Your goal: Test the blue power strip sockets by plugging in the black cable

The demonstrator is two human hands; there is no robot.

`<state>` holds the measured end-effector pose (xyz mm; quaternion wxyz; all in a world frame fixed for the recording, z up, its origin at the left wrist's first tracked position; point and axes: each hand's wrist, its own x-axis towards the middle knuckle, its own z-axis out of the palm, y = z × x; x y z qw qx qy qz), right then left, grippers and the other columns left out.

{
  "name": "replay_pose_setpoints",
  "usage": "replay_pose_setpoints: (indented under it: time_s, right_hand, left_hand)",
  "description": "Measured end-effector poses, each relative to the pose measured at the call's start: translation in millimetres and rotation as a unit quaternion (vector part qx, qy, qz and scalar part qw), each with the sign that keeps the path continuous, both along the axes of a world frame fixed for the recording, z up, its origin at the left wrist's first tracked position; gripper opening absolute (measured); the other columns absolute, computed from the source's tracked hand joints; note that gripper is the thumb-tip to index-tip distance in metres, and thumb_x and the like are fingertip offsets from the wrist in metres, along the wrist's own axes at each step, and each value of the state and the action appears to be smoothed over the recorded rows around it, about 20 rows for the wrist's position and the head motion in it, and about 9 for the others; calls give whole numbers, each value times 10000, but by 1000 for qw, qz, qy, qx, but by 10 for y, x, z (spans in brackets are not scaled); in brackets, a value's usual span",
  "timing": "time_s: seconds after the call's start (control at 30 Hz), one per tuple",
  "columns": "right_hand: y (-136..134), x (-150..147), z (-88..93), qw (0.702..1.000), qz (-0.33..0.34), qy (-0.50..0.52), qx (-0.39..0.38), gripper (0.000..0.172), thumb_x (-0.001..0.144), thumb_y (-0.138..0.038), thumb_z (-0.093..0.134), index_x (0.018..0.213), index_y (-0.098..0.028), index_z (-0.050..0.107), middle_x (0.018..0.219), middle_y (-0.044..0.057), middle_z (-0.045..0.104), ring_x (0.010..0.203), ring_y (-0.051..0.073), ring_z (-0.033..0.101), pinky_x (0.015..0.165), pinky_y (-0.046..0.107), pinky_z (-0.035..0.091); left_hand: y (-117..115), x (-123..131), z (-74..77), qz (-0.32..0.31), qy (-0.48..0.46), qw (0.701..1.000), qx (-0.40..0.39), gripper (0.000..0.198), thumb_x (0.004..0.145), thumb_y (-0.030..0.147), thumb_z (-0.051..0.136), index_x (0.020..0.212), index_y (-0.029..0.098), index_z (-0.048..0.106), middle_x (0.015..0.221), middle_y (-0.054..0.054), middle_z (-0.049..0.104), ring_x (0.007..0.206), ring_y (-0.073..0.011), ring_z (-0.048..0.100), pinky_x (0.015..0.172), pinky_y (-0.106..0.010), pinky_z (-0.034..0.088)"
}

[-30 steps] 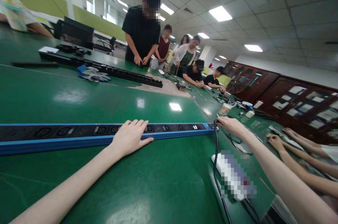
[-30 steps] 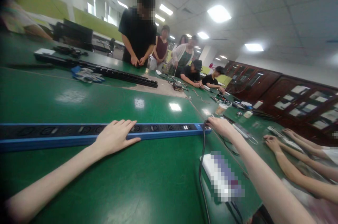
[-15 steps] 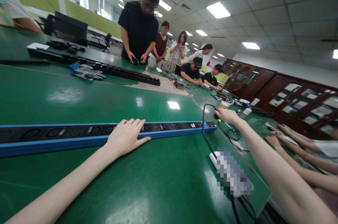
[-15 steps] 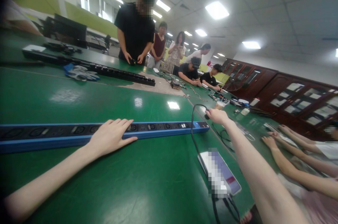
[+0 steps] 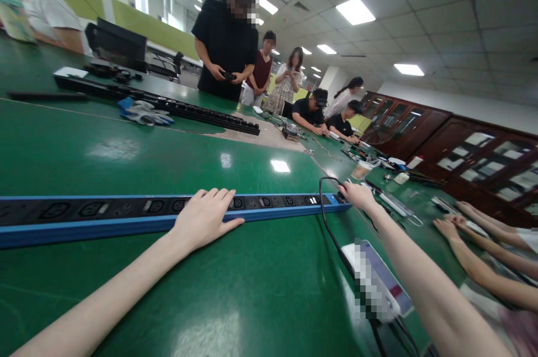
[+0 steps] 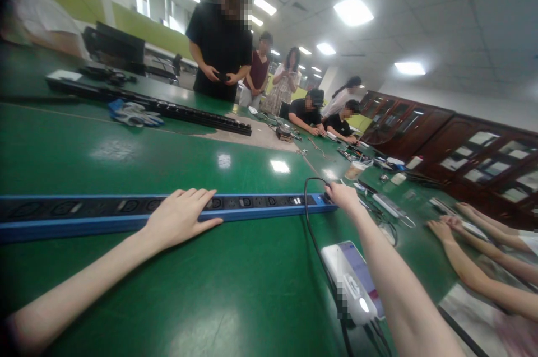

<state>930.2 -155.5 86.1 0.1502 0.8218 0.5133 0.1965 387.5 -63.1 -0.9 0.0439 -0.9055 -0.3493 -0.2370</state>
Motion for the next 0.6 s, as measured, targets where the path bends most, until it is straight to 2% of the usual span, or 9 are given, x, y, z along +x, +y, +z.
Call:
replay_pose_setpoints:
  time_s: [0.13, 0.33, 0.6]
  right_hand:
    - [-1, -42, 5, 1000, -4, -8, 5, 551, 1067, -589, 299, 1138, -189, 671, 1077, 183, 759, 1044, 303, 727, 857, 381, 502]
    - [-61, -19, 17, 1000, 10, -1, -7, 474, 1073, -529, 360, 1109, -179, 678, 1062, 183, 760, 1021, 287, 726, 855, 360, 497]
    - [-83, 32, -62, 1000, 13, -6, 20, 480, 1084, -529, 316, 1105, -199, 664, 1064, 164, 754, 1001, 299, 726, 802, 351, 488]
  left_hand:
    - [-3, 2, 6, 5, 0, 1000, -7, 739, 937, 730, 466, 1437, 197, 582, 1281, -161, 693, 1141, -333, 624, 994, -458, 409]
    - [3, -2, -2, -1, -6, 1000, -4, 767, 940, 740, 446, 1430, 165, 584, 1268, -171, 692, 1135, -349, 620, 985, -473, 405]
    - [-2, 0, 0, 4, 4, 1000, 5, 764, 948, 739, 434, 1433, 164, 572, 1255, -167, 692, 1128, -339, 617, 980, -456, 395]
